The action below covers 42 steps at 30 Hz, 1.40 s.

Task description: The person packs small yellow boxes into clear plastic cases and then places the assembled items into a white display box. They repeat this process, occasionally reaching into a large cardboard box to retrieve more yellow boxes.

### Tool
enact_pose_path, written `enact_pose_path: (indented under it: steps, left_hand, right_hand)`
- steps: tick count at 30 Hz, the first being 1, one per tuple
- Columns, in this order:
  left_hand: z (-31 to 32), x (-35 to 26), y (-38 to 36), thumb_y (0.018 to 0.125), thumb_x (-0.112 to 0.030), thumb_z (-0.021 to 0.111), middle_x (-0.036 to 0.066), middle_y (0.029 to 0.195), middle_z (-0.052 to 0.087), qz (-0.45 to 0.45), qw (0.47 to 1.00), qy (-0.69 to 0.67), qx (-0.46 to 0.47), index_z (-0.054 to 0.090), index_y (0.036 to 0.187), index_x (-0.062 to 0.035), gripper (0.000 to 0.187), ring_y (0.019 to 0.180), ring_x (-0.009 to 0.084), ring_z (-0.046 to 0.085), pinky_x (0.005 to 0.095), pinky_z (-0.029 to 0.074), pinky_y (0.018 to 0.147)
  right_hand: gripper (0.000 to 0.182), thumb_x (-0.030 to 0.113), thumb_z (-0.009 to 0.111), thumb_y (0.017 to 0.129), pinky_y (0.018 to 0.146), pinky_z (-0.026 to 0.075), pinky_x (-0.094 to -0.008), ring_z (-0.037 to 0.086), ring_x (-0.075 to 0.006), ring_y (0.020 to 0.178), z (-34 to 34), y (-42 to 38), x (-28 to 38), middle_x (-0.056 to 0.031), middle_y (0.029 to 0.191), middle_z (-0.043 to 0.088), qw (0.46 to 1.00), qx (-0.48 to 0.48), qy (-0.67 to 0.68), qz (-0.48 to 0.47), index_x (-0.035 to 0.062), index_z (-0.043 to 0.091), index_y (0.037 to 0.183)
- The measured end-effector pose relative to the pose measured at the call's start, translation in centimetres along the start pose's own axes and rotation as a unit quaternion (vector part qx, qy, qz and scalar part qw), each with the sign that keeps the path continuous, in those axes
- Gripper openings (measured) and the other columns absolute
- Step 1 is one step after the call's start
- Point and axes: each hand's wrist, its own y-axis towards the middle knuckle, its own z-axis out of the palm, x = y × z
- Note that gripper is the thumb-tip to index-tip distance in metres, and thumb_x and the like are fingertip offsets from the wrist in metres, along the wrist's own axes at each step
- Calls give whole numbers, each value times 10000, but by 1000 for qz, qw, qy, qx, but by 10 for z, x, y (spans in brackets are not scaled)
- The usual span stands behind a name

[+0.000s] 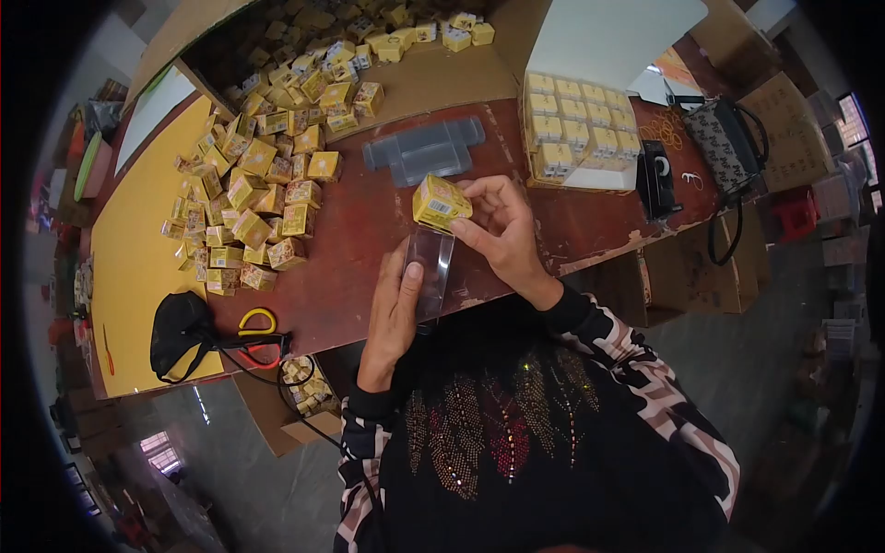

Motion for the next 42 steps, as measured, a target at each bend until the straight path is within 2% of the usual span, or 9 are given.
enact_pose_path:
  steps: [2, 4, 10, 18, 20, 24, 26, 32, 42]
  left_hand:
    - [7, -3, -1, 981, -183, 586, 130, 1212, 553, -13, 999, -32, -10, 424, 1417, 17, 506, 1050, 212, 595, 298, 459, 956]
    - [10, -9, -4, 958, -141, 621, 127, 1248, 549, -87, 966, -242, 7, 436, 1391, 22, 499, 1078, 210, 602, 301, 463, 958]
    - [14, -17, -3, 849, -4, 734, 162, 1309, 561, -73, 960, -267, 32, 441, 1355, 18, 585, 1191, 240, 590, 327, 486, 973]
    - [12, -23, 1, 811, 44, 752, 189, 1313, 583, -78, 969, -229, 37, 461, 1331, 34, 596, 1190, 254, 598, 332, 513, 957]
    - [12, -23, 1, 814, 50, 747, 189, 1313, 584, -72, 967, -242, 32, 466, 1326, 38, 584, 1192, 256, 597, 330, 514, 953]
    - [12, -18, 2, 817, 67, 733, 181, 1317, 582, -56, 952, -301, 4, 472, 1325, 37, 571, 1199, 254, 592, 324, 500, 971]
    - [13, -16, 1, 819, 71, 729, 177, 1315, 582, -53, 949, -310, 7, 473, 1327, 35, 570, 1202, 253, 590, 322, 494, 978]
    - [15, -20, 1, 816, 82, 725, 157, 1297, 585, -43, 951, -308, -3, 472, 1337, 43, 581, 1208, 238, 582, 319, 485, 989]
    - [16, -28, -2, 818, 78, 726, 148, 1295, 589, -23, 968, -250, 4, 411, 1418, 28, 679, 1161, 204, 594, 322, 493, 985]
  right_hand:
    - [367, 46, 719, 873, 911, 504, -277, 597, -136, 1070, 0, 0, 3, -94, 1158, 581, 998, -6, -54, -17, 26, 473, 1143]
    - [364, 42, 716, 876, 919, 501, -279, 594, -139, 1077, -2, 1, 2, -96, 1168, 577, 998, -3, -52, -29, 25, 471, 1145]
    - [354, 23, 697, 887, 942, 492, -285, 582, -149, 1112, -3, 4, 10, -102, 1206, 563, 1000, 11, -15, -14, 25, 474, 1161]
    - [398, 32, 709, 883, 977, 474, -302, 564, -169, 1157, -11, 8, 17, -110, 1242, 557, 999, 34, -19, -21, 17, 481, 1210]
    - [375, 65, 720, 879, 989, 463, -312, 566, -167, 1152, -16, 8, 14, -102, 1234, 571, 985, 67, -148, -60, 15, 522, 1193]
    - [338, 101, 740, 857, 983, 460, -327, 581, -183, 1136, -20, 9, 24, -104, 1199, 611, 980, 62, -178, -69, 31, 599, 1157]
    - [321, 122, 753, 827, 974, 460, -341, 596, -217, 1119, -23, 13, 30, -107, 1155, 649, 954, 97, -269, -94, 52, 655, 1125]
    - [335, 148, 756, 802, 962, 470, -383, 602, -277, 1094, -27, 21, 46, -93, 1136, 669, 919, 172, -334, -116, 64, 669, 1115]
    - [346, 128, 748, 823, 995, 441, -385, 589, -269, 1142, -33, 28, 53, -108, 1171, 644, 900, 243, -350, -91, 54, 658, 1149]
